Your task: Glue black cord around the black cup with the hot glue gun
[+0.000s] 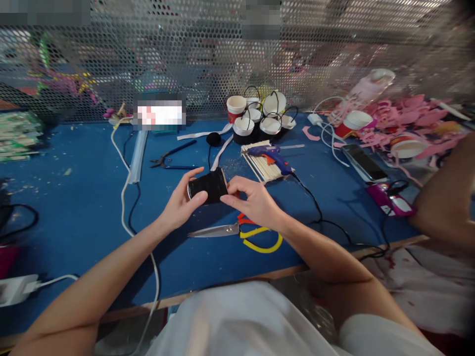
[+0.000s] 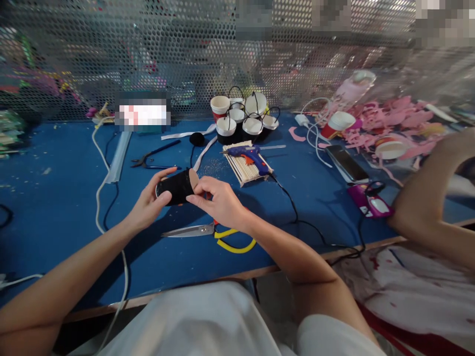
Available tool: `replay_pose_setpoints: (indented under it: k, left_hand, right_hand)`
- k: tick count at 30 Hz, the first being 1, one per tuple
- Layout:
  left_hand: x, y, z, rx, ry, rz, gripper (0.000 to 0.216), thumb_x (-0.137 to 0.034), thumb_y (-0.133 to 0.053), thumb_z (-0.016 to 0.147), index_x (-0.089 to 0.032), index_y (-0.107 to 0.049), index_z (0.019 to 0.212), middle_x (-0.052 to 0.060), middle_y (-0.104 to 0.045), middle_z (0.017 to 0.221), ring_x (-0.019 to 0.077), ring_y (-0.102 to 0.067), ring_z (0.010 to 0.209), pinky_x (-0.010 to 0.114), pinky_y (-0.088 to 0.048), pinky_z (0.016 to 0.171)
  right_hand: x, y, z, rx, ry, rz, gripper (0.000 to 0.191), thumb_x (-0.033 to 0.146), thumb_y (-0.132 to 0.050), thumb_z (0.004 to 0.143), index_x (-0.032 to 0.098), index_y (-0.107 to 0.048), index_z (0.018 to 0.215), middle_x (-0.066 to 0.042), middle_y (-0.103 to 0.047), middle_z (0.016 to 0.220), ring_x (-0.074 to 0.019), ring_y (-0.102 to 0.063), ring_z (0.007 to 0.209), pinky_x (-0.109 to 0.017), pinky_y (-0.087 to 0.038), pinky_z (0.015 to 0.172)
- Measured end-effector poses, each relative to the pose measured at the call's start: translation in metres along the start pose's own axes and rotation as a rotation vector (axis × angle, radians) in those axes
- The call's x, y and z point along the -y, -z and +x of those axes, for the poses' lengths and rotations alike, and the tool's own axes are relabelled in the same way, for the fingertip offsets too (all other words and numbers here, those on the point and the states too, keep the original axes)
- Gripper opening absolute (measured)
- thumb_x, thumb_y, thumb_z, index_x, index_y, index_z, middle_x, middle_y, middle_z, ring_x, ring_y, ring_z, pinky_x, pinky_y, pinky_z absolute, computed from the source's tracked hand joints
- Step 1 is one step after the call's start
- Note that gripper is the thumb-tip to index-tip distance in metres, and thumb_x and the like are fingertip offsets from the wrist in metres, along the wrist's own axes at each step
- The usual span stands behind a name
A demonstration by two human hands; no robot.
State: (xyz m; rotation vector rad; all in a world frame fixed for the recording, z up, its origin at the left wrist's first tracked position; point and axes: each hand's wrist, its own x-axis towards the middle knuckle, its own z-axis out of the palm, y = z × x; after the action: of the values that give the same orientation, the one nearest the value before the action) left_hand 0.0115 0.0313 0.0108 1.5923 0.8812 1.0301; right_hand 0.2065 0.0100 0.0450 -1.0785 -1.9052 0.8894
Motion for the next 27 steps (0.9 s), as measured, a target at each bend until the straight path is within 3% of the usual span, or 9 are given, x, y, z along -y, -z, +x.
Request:
replay_pose_setpoints:
  k: [4, 9, 15, 20, 24, 27]
  left_hand:
    - [0.0005, 0.0001, 0.0009, 0.028, 0.101, -0.104, 0.053, -0.038, -0.060, 0.077, -0.024, -0.041, 0.124, 0.005, -0.053, 0.092, 0.0127, -0.056, 0.063, 0.029, -0.053, 0.055]
    - [-0.0020, -0.0022, -0.0003, -0.036, 0.078, -0.012, 0.053, -0.038, -0.065, 0.072, -0.021, -0.046, 0.118, 0.005, -0.054, 0.094, 0.0135, -0.055, 0.067, 0.027, -0.053, 0.054]
    - [-0.0048, -0.0037, 0.0002, -0.024, 0.006, 0.078, 0.054, -0.036, -0.068, 0.069, -0.018, -0.048, 0.116, 0.007, -0.055, 0.104, 0.0196, -0.054, 0.089, 0.032, -0.051, 0.073]
    - [-0.0067, -0.0011, 0.0014, 0.043, 0.123, 0.035, 0.053, -0.043, -0.059, 0.075, -0.018, -0.046, 0.119, 0.009, -0.054, 0.107, 0.0210, -0.055, 0.088, 0.031, -0.053, 0.065]
    - [-0.0041, -0.0028, -0.0003, 0.012, 0.028, 0.173, 0.052, -0.040, -0.062, 0.073, -0.018, -0.047, 0.118, 0.008, -0.055, 0.110, 0.0216, -0.053, 0.099, 0.033, -0.047, 0.084]
    - [0.0003, -0.0028, -0.0020, 0.023, -0.040, 0.240, 0.066, -0.038, -0.066, 0.070, -0.021, -0.038, 0.127, 0.008, -0.051, 0.113, 0.0221, -0.051, 0.103, 0.031, -0.046, 0.084]
  right_hand:
    - [-0.0043, -0.0011, -0.0005, 0.018, 0.040, -0.012, 0.018, 0.030, -0.055, 0.080, 0.019, -0.049, 0.066, -0.001, -0.049, 0.072, -0.0113, -0.047, 0.068, -0.026, -0.039, 0.066]
    - [-0.0028, 0.0010, -0.0002, 0.053, -0.101, -0.006, 0.024, 0.039, -0.063, 0.072, 0.018, -0.055, 0.080, -0.002, -0.054, 0.080, -0.0122, -0.048, 0.071, -0.026, -0.038, 0.064]
    - [-0.0037, -0.0010, -0.0001, -0.022, -0.097, 0.054, 0.025, 0.036, -0.052, 0.081, 0.018, -0.047, 0.065, 0.003, -0.044, 0.064, -0.0087, -0.041, 0.060, -0.024, -0.034, 0.058]
    - [-0.0035, 0.0000, 0.0007, 0.008, -0.101, 0.007, 0.021, 0.034, -0.056, 0.078, 0.017, -0.050, 0.068, 0.001, -0.047, 0.069, -0.0091, -0.043, 0.063, -0.024, -0.036, 0.061]
    - [-0.0032, 0.0008, 0.0014, 0.037, -0.140, 0.003, 0.021, 0.037, -0.058, 0.077, 0.017, -0.053, 0.076, 0.000, -0.051, 0.073, -0.0103, -0.046, 0.067, -0.024, -0.037, 0.063]
    - [-0.0048, -0.0019, 0.0007, -0.005, -0.105, -0.023, 0.021, 0.034, -0.054, 0.080, 0.017, -0.048, 0.068, 0.002, -0.046, 0.068, -0.0089, -0.043, 0.062, -0.023, -0.036, 0.060]
